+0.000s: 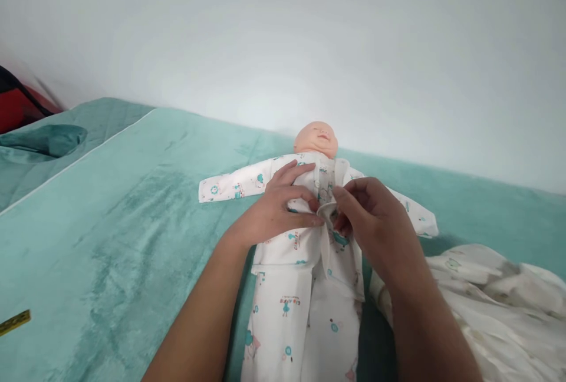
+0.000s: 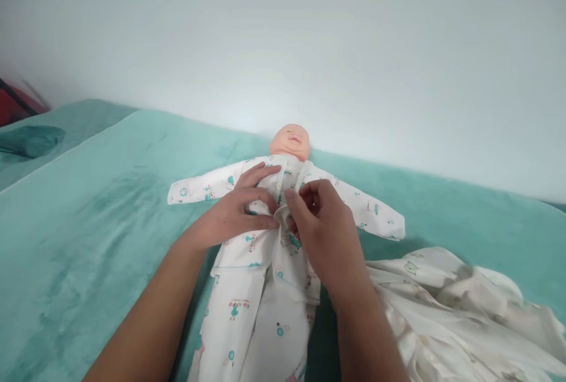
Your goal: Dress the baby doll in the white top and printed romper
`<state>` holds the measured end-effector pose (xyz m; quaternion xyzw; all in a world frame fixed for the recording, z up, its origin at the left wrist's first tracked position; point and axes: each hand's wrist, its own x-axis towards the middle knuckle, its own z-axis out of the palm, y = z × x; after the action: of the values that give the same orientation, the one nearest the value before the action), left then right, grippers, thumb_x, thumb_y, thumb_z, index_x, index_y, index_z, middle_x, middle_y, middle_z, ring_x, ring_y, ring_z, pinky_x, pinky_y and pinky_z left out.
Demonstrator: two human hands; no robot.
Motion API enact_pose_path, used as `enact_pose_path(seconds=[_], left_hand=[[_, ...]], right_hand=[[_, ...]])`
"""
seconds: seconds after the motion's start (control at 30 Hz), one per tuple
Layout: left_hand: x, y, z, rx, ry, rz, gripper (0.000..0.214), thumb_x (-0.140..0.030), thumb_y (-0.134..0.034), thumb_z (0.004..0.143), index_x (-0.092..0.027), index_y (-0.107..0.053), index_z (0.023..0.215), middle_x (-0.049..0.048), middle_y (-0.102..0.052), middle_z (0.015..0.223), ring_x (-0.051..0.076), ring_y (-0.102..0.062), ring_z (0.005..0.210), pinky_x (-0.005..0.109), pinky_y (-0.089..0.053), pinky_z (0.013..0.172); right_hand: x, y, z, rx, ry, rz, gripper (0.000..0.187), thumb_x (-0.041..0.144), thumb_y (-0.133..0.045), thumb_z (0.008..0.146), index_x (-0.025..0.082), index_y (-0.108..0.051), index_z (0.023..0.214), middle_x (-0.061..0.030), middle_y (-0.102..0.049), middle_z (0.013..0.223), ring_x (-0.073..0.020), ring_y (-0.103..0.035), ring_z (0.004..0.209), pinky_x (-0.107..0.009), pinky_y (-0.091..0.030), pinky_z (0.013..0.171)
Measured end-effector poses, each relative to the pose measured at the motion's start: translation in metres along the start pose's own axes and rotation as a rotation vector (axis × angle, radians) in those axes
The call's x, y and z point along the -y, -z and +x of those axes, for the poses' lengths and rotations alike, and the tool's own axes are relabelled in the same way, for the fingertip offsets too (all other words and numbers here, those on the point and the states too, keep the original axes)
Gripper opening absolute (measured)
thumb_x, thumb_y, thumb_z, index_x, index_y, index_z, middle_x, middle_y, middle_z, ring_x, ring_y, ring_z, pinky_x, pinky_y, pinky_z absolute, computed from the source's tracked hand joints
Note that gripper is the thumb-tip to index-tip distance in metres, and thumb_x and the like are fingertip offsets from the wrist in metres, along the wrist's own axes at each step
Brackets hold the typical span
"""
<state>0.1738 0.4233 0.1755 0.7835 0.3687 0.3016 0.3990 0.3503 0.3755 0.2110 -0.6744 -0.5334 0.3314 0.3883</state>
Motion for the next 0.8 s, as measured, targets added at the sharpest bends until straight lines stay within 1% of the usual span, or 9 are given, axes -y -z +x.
enact_pose_path(seconds=[0.13, 0.2, 0.27, 0.37, 0.47, 0.53, 0.6, 0.7, 0.8], left_hand=[[0.000, -0.001, 0.000, -0.027, -0.003, -0.016, 0.011, -0.036, -0.070, 0.081, -0.026, -0.069, 0.085, -0.0064, -0.033, 0.155, 0.026, -0.011, 0.151, 0.050, -0.014, 0.124], [0.001, -0.001, 0.000, -0.020, -0.004, -0.032, 0.007, -0.031, -0.068, 0.082, -0.026, -0.070, 0.086, -0.0070, -0.033, 0.156, 0.026, -0.011, 0.151, 0.050, -0.015, 0.124], [0.003, 0.000, 0.000, -0.011, -0.001, -0.053, 0.006, -0.029, -0.067, 0.083, -0.027, -0.071, 0.087, -0.0086, -0.033, 0.156, 0.026, -0.009, 0.151, 0.049, -0.016, 0.124], [0.006, 0.000, 0.001, -0.007, -0.005, -0.081, 0.009, -0.033, -0.066, 0.084, -0.029, -0.072, 0.087, -0.0097, -0.034, 0.155, 0.025, -0.009, 0.151, 0.048, -0.018, 0.124], [0.006, -0.001, 0.001, -0.007, -0.015, -0.089, 0.010, -0.032, -0.063, 0.086, -0.029, -0.073, 0.087, -0.0097, -0.035, 0.154, 0.025, -0.010, 0.151, 0.048, -0.019, 0.124], [0.005, -0.001, 0.000, -0.007, -0.005, -0.095, 0.011, -0.030, -0.062, 0.086, -0.028, -0.073, 0.087, -0.0100, -0.034, 0.155, 0.026, -0.008, 0.151, 0.049, -0.022, 0.122], [0.004, 0.000, 0.000, -0.006, 0.007, -0.096, 0.010, -0.029, -0.063, 0.085, -0.028, -0.073, 0.086, -0.0102, -0.034, 0.155, 0.026, -0.008, 0.151, 0.050, -0.024, 0.121], [0.003, 0.001, 0.000, -0.007, 0.007, -0.084, 0.010, -0.032, -0.064, 0.086, -0.028, -0.073, 0.086, -0.0097, -0.034, 0.155, 0.028, -0.009, 0.151, 0.051, -0.021, 0.122], [0.003, 0.001, 0.000, -0.009, 0.002, -0.073, 0.012, -0.035, -0.065, 0.085, -0.027, -0.073, 0.087, -0.0084, -0.035, 0.155, 0.028, -0.010, 0.151, 0.051, -0.019, 0.122]], right_hand=[[0.010, 0.008, -0.008, 0.065, -0.025, -0.234, 0.042, 0.058, -0.063, 0.079, 0.022, -0.049, 0.097, -0.0001, -0.065, 0.075, -0.0151, -0.059, 0.061, -0.025, -0.043, 0.051], [0.013, 0.008, -0.012, 0.087, -0.040, -0.318, 0.040, 0.055, -0.064, 0.077, 0.023, -0.048, 0.095, -0.0004, -0.065, 0.079, -0.0152, -0.059, 0.062, -0.025, -0.041, 0.050], [0.013, 0.006, -0.014, 0.146, -0.036, -0.385, 0.036, 0.053, -0.064, 0.077, 0.023, -0.049, 0.089, 0.0002, -0.063, 0.075, -0.0145, -0.055, 0.059, -0.025, -0.038, 0.048], [0.008, 0.002, -0.014, 0.222, 0.040, -0.453, 0.028, 0.048, -0.063, 0.077, 0.023, -0.051, 0.078, 0.0006, -0.060, 0.067, -0.0134, -0.049, 0.053, -0.025, -0.032, 0.046], [0.003, -0.003, -0.012, 0.207, 0.128, -0.501, 0.022, 0.041, -0.057, 0.081, 0.022, -0.053, 0.070, -0.0005, -0.058, 0.063, -0.0132, -0.046, 0.051, -0.026, -0.027, 0.045], [0.001, -0.006, -0.010, 0.185, 0.158, -0.510, 0.020, 0.036, -0.053, 0.082, 0.022, -0.053, 0.068, -0.0006, -0.057, 0.061, -0.0130, -0.044, 0.051, -0.026, -0.026, 0.046], [-0.001, -0.006, -0.007, 0.198, 0.164, -0.486, 0.020, 0.033, -0.052, 0.082, 0.021, -0.052, 0.066, 0.0003, -0.056, 0.059, -0.0121, -0.042, 0.050, -0.026, -0.026, 0.046], [-0.003, -0.002, -0.002, 0.251, 0.144, -0.405, 0.023, 0.035, -0.054, 0.081, 0.021, -0.053, 0.063, 0.0018, -0.054, 0.058, -0.0106, -0.041, 0.051, -0.024, -0.027, 0.045], [-0.006, 0.006, 0.003, 0.319, 0.117, -0.294, 0.021, 0.036, -0.058, 0.079, 0.020, -0.057, 0.066, 0.0026, -0.054, 0.061, -0.0096, -0.042, 0.054, -0.022, -0.028, 0.046]])
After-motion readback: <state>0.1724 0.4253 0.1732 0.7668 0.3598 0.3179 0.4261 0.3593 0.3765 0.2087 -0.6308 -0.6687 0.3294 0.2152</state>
